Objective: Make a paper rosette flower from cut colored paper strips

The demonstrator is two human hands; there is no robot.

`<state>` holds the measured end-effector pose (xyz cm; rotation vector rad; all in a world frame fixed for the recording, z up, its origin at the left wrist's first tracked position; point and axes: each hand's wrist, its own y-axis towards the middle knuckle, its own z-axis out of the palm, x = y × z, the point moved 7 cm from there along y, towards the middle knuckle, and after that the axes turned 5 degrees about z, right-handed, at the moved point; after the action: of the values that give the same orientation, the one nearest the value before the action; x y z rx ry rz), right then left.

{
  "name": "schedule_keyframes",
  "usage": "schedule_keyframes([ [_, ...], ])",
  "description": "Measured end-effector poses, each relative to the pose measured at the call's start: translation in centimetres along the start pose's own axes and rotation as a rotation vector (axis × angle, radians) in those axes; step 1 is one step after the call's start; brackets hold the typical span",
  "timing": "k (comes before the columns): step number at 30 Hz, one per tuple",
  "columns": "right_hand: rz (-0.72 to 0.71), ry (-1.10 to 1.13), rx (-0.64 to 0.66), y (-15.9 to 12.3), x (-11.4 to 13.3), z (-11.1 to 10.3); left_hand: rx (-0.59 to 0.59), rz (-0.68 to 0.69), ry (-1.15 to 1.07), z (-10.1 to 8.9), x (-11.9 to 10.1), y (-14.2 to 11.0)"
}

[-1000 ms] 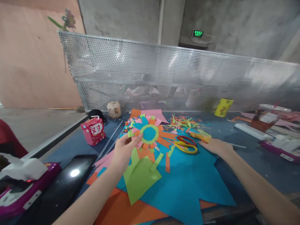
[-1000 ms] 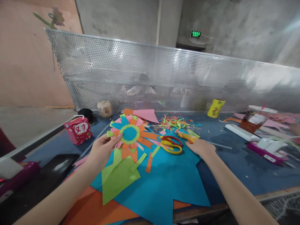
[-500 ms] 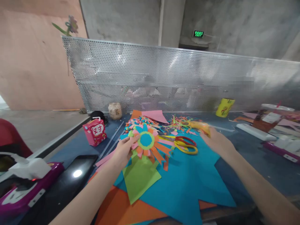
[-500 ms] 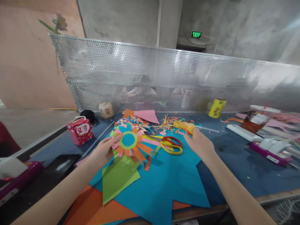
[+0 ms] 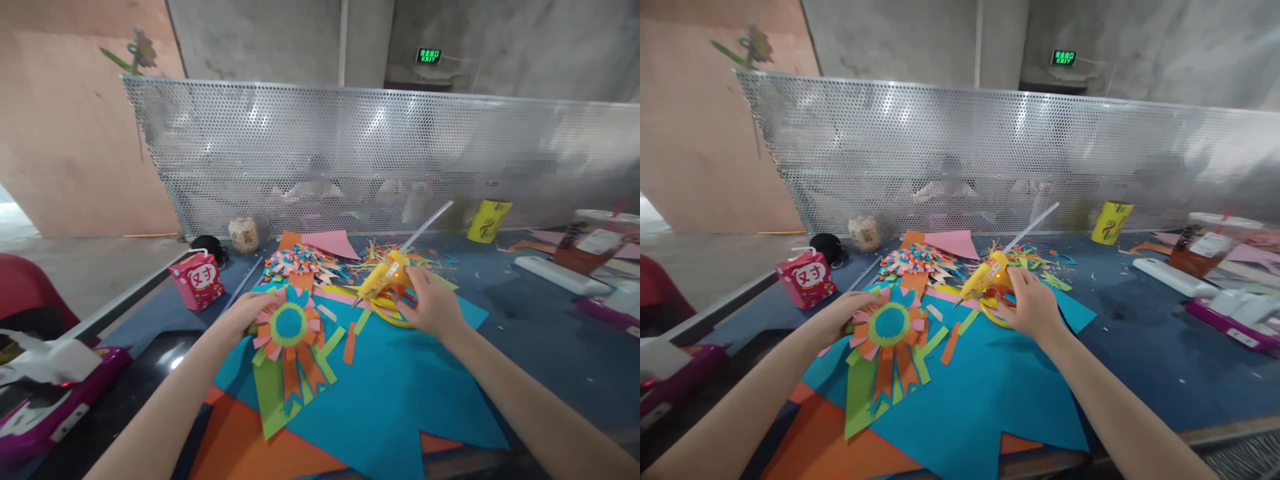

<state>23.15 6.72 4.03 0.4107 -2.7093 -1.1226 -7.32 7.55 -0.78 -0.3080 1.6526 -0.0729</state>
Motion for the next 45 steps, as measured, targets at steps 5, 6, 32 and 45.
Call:
schedule_keyframes([
  [5,-0.042,-0.017,0.035,-0.2,0.4,0.2,-0.326,0.665,0.68,-0.9,-5.0,-2.1],
  [6,-0.033,-0.01,0.043,-0.2,0.4,0.3,-0.366,0.82,0.812,0.1,-5.8,-3.3],
  [32,0.152,0.12,0.056,-0.3,-1.2,0.0,0.276,0.689,0.556,8.9,-1.9,-6.0],
  [45,-0.124,0.207,-0.192,-1.2,2.0,-2.7,0.085,0.216,-0.34,6.3,-0.7,-3.8],
])
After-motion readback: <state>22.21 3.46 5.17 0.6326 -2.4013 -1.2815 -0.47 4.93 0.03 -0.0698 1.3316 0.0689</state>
